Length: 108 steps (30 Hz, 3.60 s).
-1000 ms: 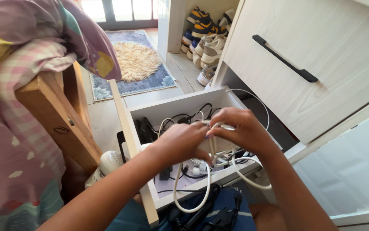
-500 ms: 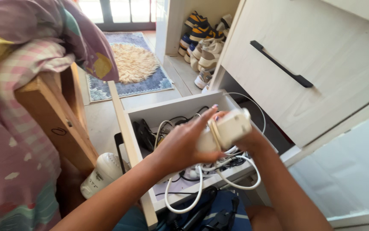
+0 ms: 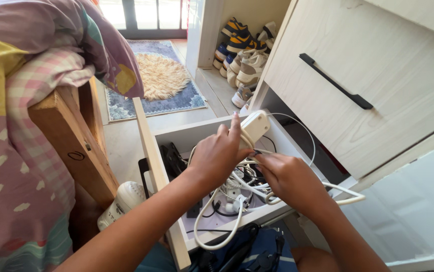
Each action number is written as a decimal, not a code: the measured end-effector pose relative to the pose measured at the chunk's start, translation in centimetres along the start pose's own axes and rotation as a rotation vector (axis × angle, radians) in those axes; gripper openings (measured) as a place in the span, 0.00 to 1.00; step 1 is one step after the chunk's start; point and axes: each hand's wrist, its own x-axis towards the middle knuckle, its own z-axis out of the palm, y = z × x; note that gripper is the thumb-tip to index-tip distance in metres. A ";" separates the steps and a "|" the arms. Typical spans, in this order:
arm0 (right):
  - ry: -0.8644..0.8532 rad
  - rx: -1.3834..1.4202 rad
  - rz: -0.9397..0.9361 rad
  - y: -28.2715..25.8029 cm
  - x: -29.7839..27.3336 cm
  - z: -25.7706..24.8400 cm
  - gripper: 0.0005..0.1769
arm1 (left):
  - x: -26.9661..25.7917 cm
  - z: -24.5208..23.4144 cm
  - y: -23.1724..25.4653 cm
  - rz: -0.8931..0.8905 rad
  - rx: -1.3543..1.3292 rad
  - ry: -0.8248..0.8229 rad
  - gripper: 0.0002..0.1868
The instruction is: The person sorts through a drawer containing tangled cords and small appliances. They pick up a hair straightener, a blue cloth, a white humidifier, and a power strip, briefly inspecting each item before placing them back into the drawer.
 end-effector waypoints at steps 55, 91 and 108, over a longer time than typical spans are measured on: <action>0.069 0.676 0.071 7.5 3.3 -1.0 0.07 | -1.2 -2.4 0.9 0.306 0.011 -0.248 0.76; -0.267 0.620 -0.245 7.0 5.4 -3.5 0.18 | -1.4 0.1 1.9 0.375 -0.165 -0.252 0.46; 0.045 0.505 0.563 4.0 0.9 2.8 0.15 | 1.4 -0.6 1.1 -0.225 -0.736 0.084 0.37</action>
